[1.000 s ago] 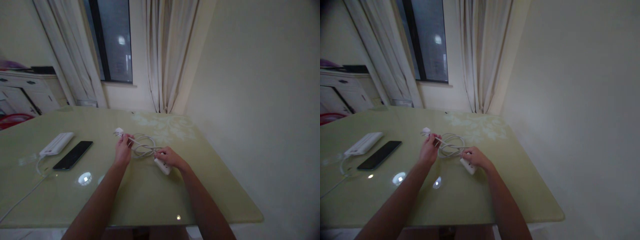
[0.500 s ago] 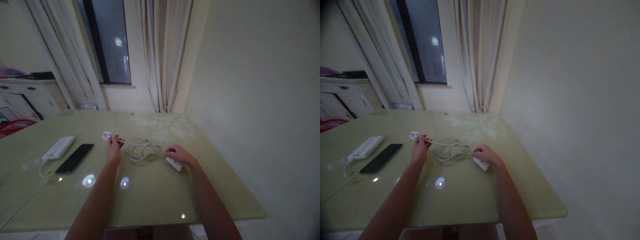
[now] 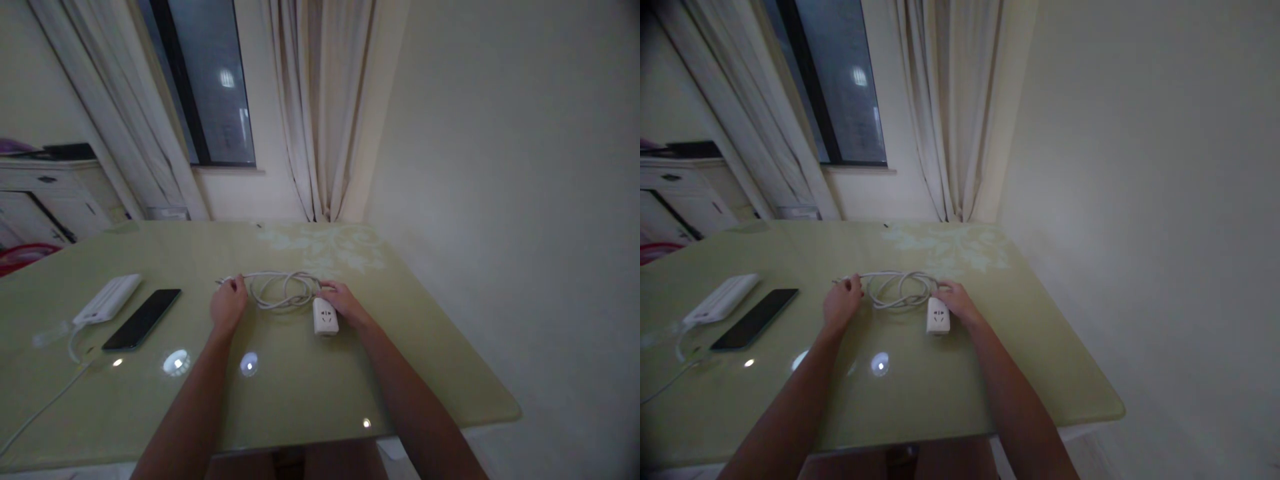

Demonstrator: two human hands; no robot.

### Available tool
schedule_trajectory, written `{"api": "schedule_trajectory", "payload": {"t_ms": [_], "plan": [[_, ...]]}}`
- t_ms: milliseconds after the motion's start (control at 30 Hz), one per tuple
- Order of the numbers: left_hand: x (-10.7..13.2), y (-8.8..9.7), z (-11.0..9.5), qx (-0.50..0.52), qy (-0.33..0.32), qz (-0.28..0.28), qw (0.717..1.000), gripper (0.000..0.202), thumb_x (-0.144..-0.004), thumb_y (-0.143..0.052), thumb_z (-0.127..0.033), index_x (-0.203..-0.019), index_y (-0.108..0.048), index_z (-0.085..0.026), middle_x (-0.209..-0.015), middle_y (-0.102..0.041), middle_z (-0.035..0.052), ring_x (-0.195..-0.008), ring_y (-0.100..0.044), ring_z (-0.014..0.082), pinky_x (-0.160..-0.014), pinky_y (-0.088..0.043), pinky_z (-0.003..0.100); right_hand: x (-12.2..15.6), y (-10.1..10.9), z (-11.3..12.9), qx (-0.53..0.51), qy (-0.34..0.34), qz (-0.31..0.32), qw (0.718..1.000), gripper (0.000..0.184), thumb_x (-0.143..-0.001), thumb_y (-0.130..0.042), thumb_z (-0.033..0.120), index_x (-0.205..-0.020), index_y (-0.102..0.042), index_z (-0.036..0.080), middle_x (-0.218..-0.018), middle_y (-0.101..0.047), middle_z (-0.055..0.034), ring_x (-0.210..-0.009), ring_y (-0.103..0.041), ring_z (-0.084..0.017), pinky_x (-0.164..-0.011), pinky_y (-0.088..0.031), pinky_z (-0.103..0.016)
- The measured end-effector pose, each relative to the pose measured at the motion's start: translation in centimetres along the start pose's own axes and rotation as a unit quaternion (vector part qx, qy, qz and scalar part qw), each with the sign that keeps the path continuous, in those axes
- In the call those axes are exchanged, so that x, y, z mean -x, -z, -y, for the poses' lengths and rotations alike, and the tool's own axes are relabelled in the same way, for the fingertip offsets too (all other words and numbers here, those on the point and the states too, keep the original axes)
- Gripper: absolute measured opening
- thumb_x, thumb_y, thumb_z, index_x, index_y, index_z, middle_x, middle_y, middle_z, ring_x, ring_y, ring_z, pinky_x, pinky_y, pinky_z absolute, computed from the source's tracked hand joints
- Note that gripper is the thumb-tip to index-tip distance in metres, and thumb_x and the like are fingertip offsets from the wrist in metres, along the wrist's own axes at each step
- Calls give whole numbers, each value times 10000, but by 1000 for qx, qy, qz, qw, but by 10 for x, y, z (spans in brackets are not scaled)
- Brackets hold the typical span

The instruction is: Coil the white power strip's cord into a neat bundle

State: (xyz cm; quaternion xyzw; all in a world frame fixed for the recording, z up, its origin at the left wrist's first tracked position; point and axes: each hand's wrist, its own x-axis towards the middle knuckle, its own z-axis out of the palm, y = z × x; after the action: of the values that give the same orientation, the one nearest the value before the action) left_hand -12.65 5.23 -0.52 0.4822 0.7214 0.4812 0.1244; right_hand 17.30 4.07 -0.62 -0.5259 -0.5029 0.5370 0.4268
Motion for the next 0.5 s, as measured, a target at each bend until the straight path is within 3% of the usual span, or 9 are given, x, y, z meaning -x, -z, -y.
{"api": "schedule_trajectory", "payload": {"t_ms": [67, 133, 233, 300, 400, 500], "plan": [[2, -1, -5, -76, -12, -15, 997, 307, -912, -492, -468, -832, -639, -210, -838, -722, 165, -852, -686, 348, -796, -493, 441, 0, -2, 1, -13, -2, 9, 1000, 289, -709, -774, 337, -920, -722, 147, -697, -695, -10, -564, -612, -126, -518, -439, -217], [4, -3, -8, -90, -54, -12, 994, 295, -903, -510, -432, -996, -651, -190, -926, -728, 153, -861, -686, 316, -816, -501, 423, 0, -3, 1, -14, 9, 0, 1000, 250, -690, -781, 369, -783, -710, 149, -637, -662, 2, -526, -573, -110, -490, -409, -207], [7, -8, -6, -96, -144, -3, 985, 376, -868, -574, -413, -1152, -642, -176, -1155, -695, 183, -1061, -648, 328, -934, -476, 446, 0, -5, 3, -22, 18, -27, 999, 264, -648, -802, 387, -693, -669, 163, -575, -624, 22, -495, -546, -105, -472, -392, -207], [8, -10, -3, -136, -181, 5, 974, 350, -874, -587, -420, -1137, -666, -203, -1231, -674, 182, -1158, -598, 356, -1031, -408, 508, -1, -6, 5, -40, 4, -33, 999, 283, -636, -813, 399, -672, -657, 166, -552, -619, 21, -490, -557, -115, -472, -397, -217], [11, -10, -6, -156, -197, 22, 968, 215, -915, -554, -397, -936, -692, -233, -1039, -730, 134, -1059, -630, 325, -1088, -339, 517, -3, -7, 8, -79, -15, -51, 995, 318, -653, -809, 442, -663, -647, 169, -541, -625, 10, -508, -596, -136, -479, -408, -229], [17, -8, -20, -85, -197, -1, 977, 271, -956, -496, -427, -876, -672, -237, -871, -722, 100, -896, -660, 277, -952, -431, 411, -2, -9, 10, -119, -6, -77, 990, 345, -703, -759, 505, -686, -632, 184, -552, -624, 12, -521, -613, -149, -476, -417, -239]]}}
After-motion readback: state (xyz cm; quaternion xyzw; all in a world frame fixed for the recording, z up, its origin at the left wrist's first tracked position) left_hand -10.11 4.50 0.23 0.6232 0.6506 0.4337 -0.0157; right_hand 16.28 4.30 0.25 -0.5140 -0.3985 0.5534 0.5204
